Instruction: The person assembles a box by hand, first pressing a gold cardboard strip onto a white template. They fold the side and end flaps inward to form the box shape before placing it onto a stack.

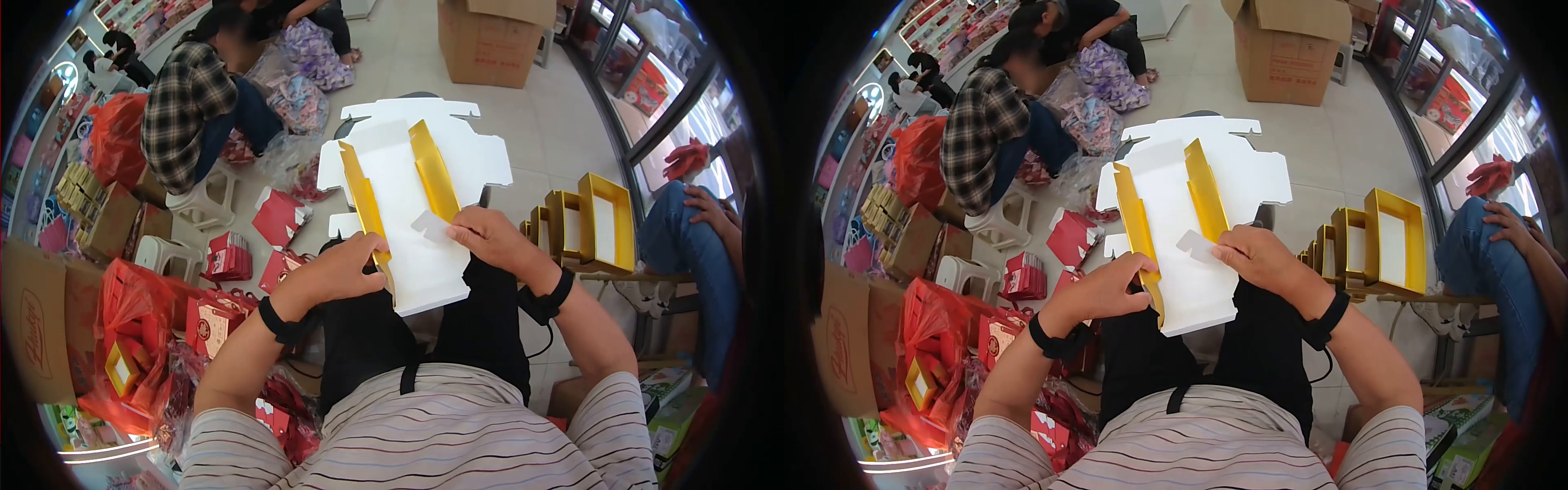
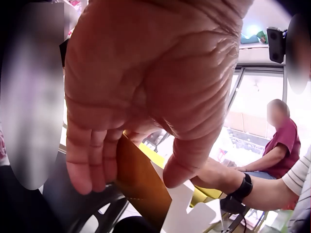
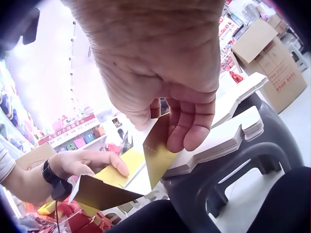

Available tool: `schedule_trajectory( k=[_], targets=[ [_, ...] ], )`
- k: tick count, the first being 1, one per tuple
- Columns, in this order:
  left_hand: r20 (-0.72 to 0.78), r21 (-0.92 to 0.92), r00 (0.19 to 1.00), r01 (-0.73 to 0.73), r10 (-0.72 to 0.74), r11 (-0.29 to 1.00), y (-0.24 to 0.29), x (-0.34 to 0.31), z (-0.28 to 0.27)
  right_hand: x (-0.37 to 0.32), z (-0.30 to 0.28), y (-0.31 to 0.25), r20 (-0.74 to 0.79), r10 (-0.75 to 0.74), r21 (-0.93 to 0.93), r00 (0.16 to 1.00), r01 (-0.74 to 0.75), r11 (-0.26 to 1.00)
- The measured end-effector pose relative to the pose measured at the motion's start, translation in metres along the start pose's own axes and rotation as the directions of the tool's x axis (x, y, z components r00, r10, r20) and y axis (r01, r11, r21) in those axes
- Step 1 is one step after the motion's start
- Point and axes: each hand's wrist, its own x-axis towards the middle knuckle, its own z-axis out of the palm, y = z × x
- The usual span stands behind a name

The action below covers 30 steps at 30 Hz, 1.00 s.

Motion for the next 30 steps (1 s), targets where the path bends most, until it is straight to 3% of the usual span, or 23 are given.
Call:
schedule_trajectory(
  k=[3,6,9,12,15,18,24,27,30],
  targets=[
    [-0.114,0.049,0.993,-0.007,0.013,0.999,0.005,0.001,0.001,0.000,0.002,0.000,0.000,-0.016,-0.005,1.000,0.016,1.000],
    [-0.292,0.114,0.955,-0.015,0.048,0.993,-0.007,0.011,0.003,0.003,0.004,-0.003,0.002,0.063,0.063,0.998,-0.063,0.996],
    [-0.400,0.185,0.916,0.042,0.037,0.982,0.002,0.019,0.002,0.006,0.004,-0.013,-0.051,0.223,0.246,0.973,-0.204,0.947],
    [-0.407,0.353,0.903,0.017,0.137,0.936,0.008,0.025,0.008,0.010,0.007,-0.013,-0.136,0.059,0.005,0.989,-0.059,0.998],
    [-0.374,0.484,0.910,0.027,0.179,0.874,0.018,0.032,0.009,0.015,0.008,-0.013,-0.165,-0.101,-0.281,0.981,0.051,0.958],
    [-0.342,0.525,0.917,0.006,0.205,0.851,0.023,0.039,0.008,0.017,0.010,-0.012,-0.118,-0.093,-0.457,0.989,0.029,0.889],
    [-0.427,0.546,0.848,-0.036,0.315,0.837,0.019,0.054,0.004,0.029,0.000,-0.014,-0.060,-0.056,-0.563,0.997,0.012,0.827],
    [-0.424,0.517,0.874,0.019,0.236,0.856,0.023,0.062,0.001,0.035,-0.004,-0.016,-0.070,-0.058,-0.631,0.996,0.001,0.776],
    [-0.470,0.569,0.817,-0.009,0.334,0.823,0.005,0.078,0.010,0.040,0.004,-0.006,-0.082,-0.049,-0.649,0.995,-0.016,0.761]
  ],
)
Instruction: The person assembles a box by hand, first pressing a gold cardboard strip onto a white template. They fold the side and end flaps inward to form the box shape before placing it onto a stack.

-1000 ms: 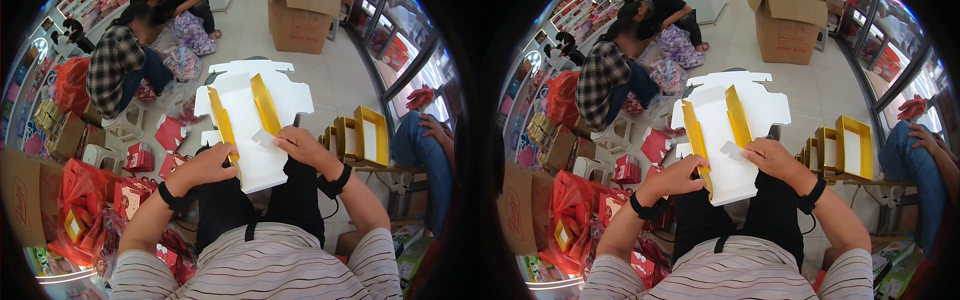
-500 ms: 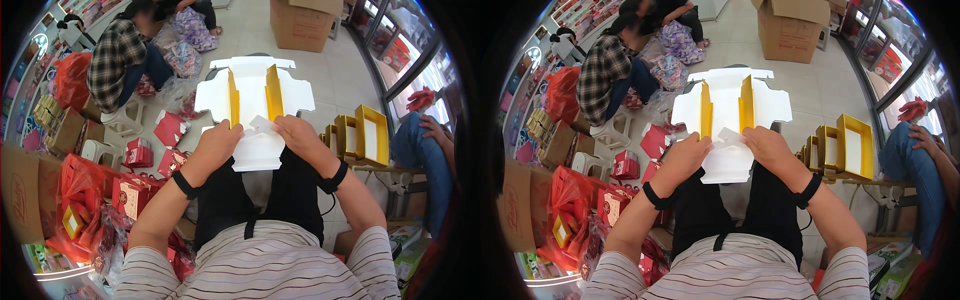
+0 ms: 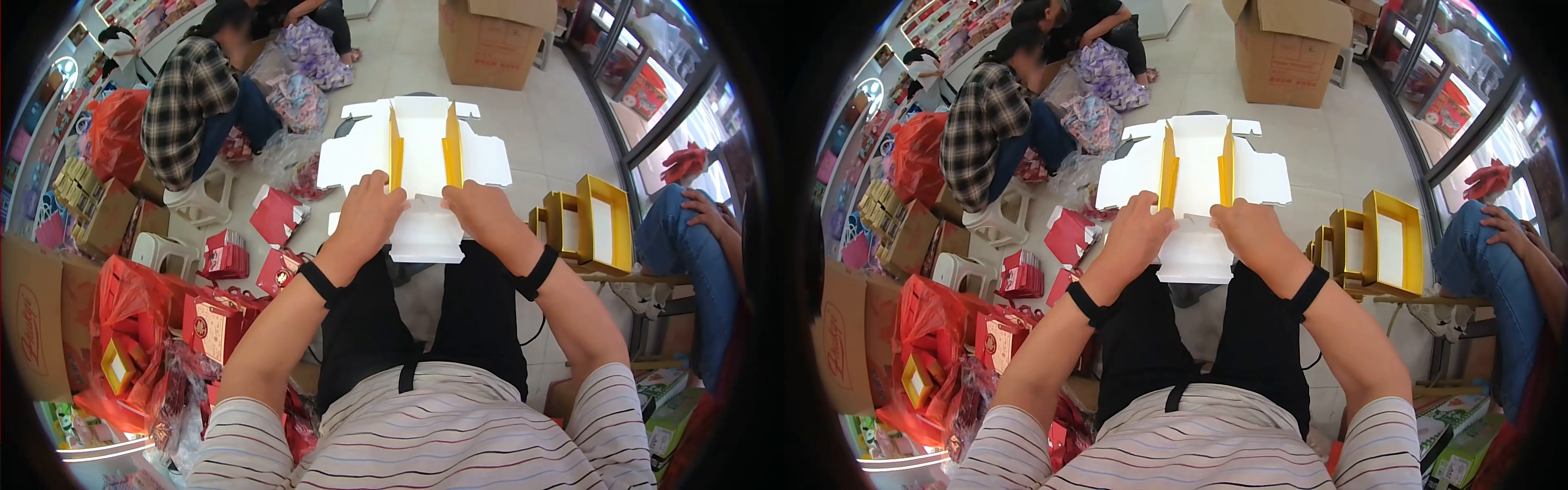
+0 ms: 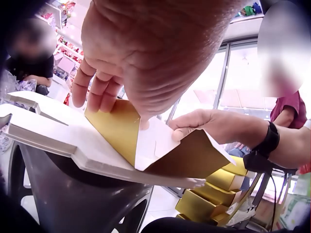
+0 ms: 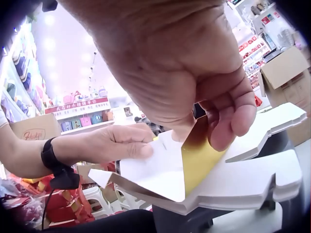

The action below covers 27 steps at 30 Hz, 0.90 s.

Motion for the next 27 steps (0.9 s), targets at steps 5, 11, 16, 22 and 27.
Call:
schedule_trajectory(
  k=[5,11,16,22,27],
  targets=[
    [-0.237,0.007,0.967,-0.093,0.092,0.996,0.004,0.005,0.008,0.001,0.002,0.001,-0.022,-0.009,-0.022,1.000,0.008,1.000],
    [-0.135,-0.058,0.982,-0.144,0.135,0.988,0.002,0.008,0.025,0.004,0.000,0.004,0.113,0.077,-0.004,0.991,-0.077,0.997],
    [-0.041,-0.172,0.998,-0.058,0.052,0.983,0.001,0.013,0.024,-0.012,-0.005,0.025,0.060,0.067,0.427,0.996,-0.086,0.900],
    [-0.066,-0.251,0.996,-0.078,0.064,0.965,0.002,0.016,0.025,-0.026,-0.005,0.015,-0.049,0.033,0.235,0.998,-0.021,0.972],
    [-0.017,-0.270,0.995,-0.103,0.102,0.957,0.000,0.015,0.017,-0.015,0.010,0.019,-0.075,0.038,0.238,0.996,-0.019,0.971]
  ],
)
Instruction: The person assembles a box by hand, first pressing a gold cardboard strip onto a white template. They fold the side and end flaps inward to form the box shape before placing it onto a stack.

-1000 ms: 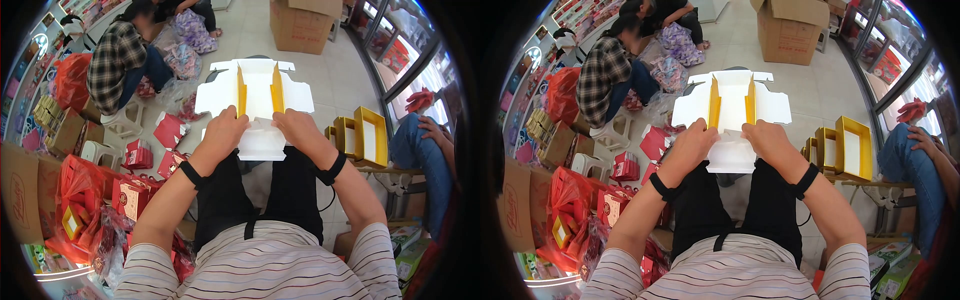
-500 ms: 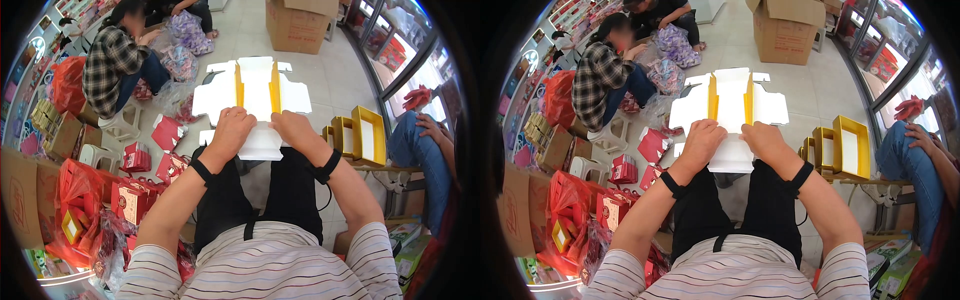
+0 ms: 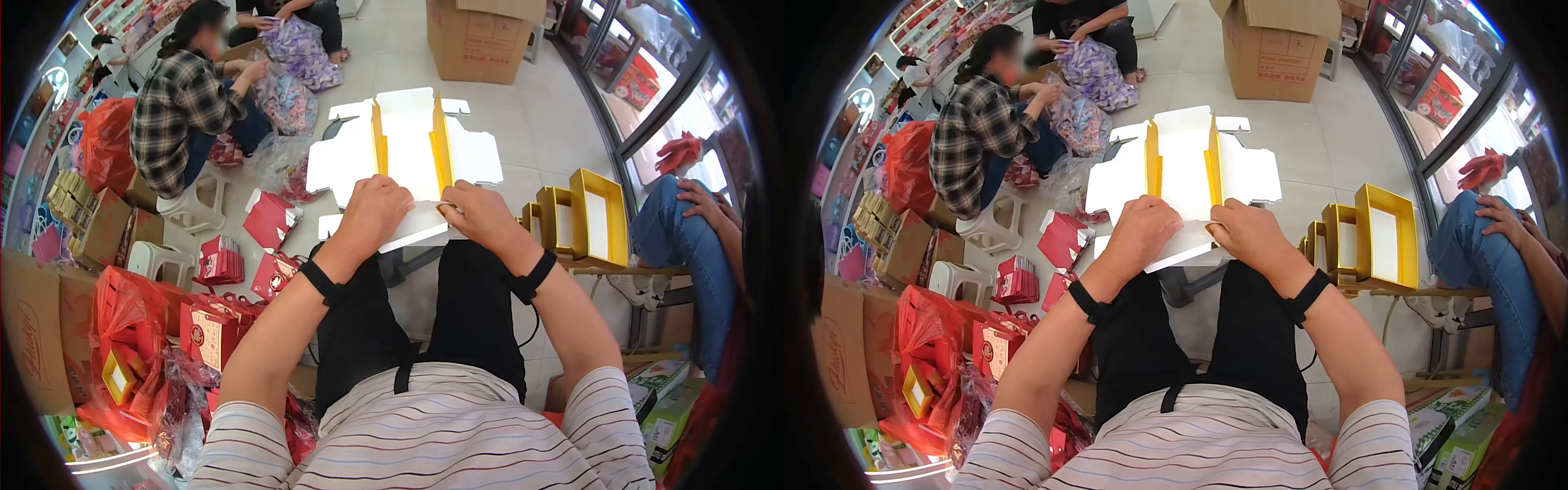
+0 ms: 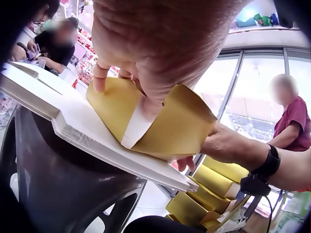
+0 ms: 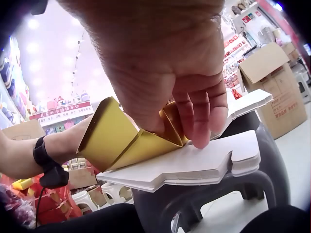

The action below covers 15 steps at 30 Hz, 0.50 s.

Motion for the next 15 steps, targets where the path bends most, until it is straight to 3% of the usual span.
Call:
schedule_trajectory(
  k=[3,4,6,9,10,15],
  targets=[
    [-0.218,0.170,0.962,-0.127,0.163,0.977,0.004,0.001,-0.009,0.001,0.001,0.006,0.027,0.007,-0.003,1.000,-0.006,1.000],
    [-0.213,0.121,0.974,-0.048,0.073,0.991,0.004,-0.003,-0.015,0.001,0.001,0.006,0.038,0.010,0.003,0.999,-0.010,1.000],
    [-0.186,0.026,0.977,0.109,-0.102,0.994,-0.001,-0.021,-0.032,0.002,-0.002,0.007,0.057,0.020,0.017,0.998,-0.021,1.000],
    [-0.007,-0.019,0.995,0.097,-0.097,0.995,-0.016,-0.058,-0.041,0.003,0.000,0.010,0.047,-0.010,0.034,0.999,0.008,0.999],
    [0.030,-0.038,0.999,0.033,-0.032,0.999,-0.015,-0.065,-0.041,0.004,0.001,0.009,0.059,0.005,0.033,0.998,-0.007,0.999],
    [0.082,-0.041,0.996,0.046,-0.043,0.998,-0.001,-0.058,-0.031,0.008,-0.006,0.004,0.128,0.036,0.048,0.991,-0.042,0.998]
  ],
)
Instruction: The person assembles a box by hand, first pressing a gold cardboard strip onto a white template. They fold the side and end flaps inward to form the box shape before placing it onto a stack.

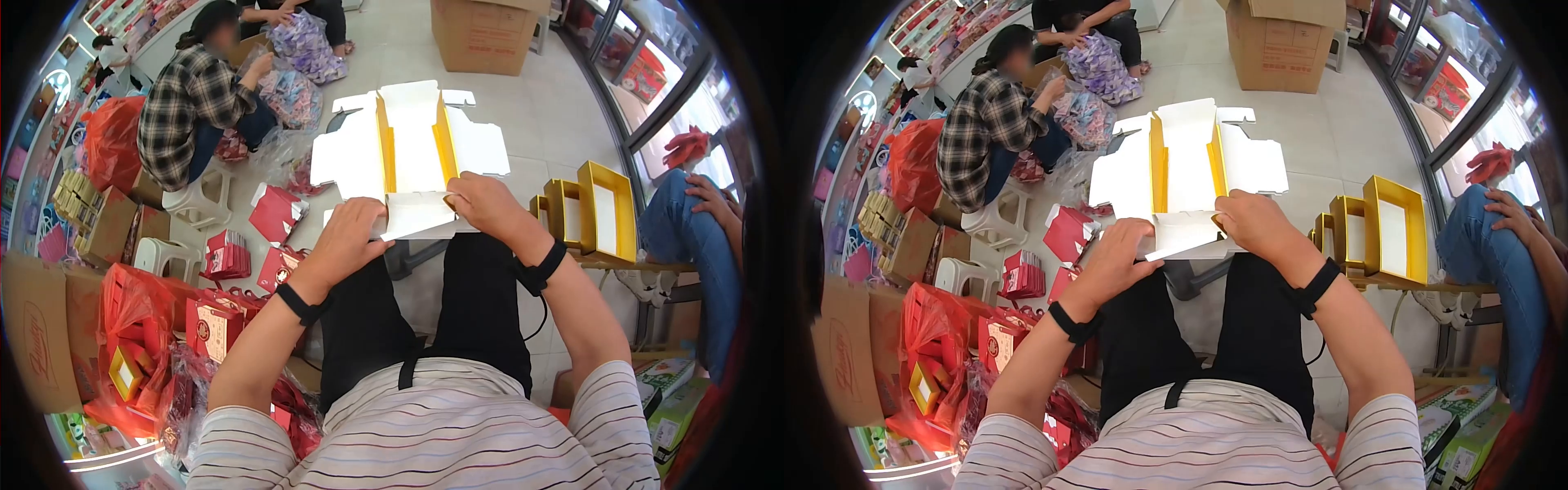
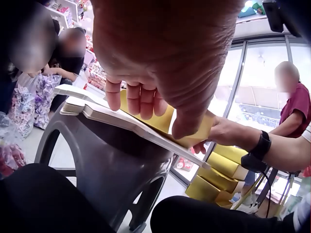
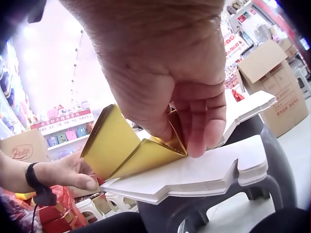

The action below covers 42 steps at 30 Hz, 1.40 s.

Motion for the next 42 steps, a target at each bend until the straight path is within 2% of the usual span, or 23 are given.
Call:
schedule_trajectory(
  k=[8,11,14,17,20,21,27,30,33,36,39,42],
  targets=[
    [-0.041,0.045,0.986,-0.160,0.162,0.986,-0.011,0.012,0.008,0.003,-0.002,0.002,0.032,-0.023,-0.010,0.999,0.024,1.000],
    [0.022,-0.090,0.999,0.046,-0.044,0.995,-0.012,0.020,0.005,0.004,-0.006,0.004,0.063,-0.011,0.006,0.998,0.011,1.000],
    [-0.160,0.129,0.985,-0.040,0.061,0.991,0.002,0.032,-0.004,0.005,-0.005,0.005,0.061,-0.023,0.001,0.998,0.023,1.000],
    [-0.189,0.110,0.973,-0.114,0.133,0.987,-0.010,0.042,0.001,0.006,-0.001,0.005,0.050,-0.024,-0.009,0.998,0.025,1.000],
    [-0.109,0.010,0.983,-0.150,0.150,0.989,-0.019,0.043,0.016,0.008,-0.002,0.003,0.045,-0.033,-0.018,0.998,0.033,0.999],
    [-0.137,-0.029,0.980,-0.149,0.144,0.988,-0.018,0.045,0.018,0.007,-0.004,0.001,0.043,-0.033,-0.021,0.999,0.034,0.999],
    [-0.122,-0.064,0.984,-0.135,0.126,0.989,-0.007,0.030,0.023,-0.013,-0.010,-0.001,0.165,-0.002,0.045,0.986,-0.005,0.999],
    [-0.165,-0.090,0.981,-0.123,0.107,0.988,-0.008,0.035,0.026,-0.022,-0.007,-0.002,0.088,-0.055,0.056,0.995,0.050,0.997],
    [-0.147,-0.118,0.984,-0.115,0.097,0.986,-0.006,0.035,0.023,-0.031,-0.015,-0.016,0.143,0.012,0.116,0.990,-0.028,0.993],
    [-0.149,-0.128,0.985,-0.105,0.086,0.986,-0.007,0.036,0.025,-0.031,-0.012,-0.016,0.101,0.018,0.181,0.995,-0.036,0.983],
    [-0.139,-0.117,0.984,-0.126,0.110,0.985,-0.010,0.038,0.025,-0.028,0.002,-0.007,-0.011,0.028,0.181,1.000,-0.025,0.983],
    [-0.206,-0.228,0.978,-0.010,-0.038,0.974,-0.005,0.040,0.028,-0.024,0.017,-0.001,-0.141,0.018,0.215,0.990,0.013,0.976]
  ],
)
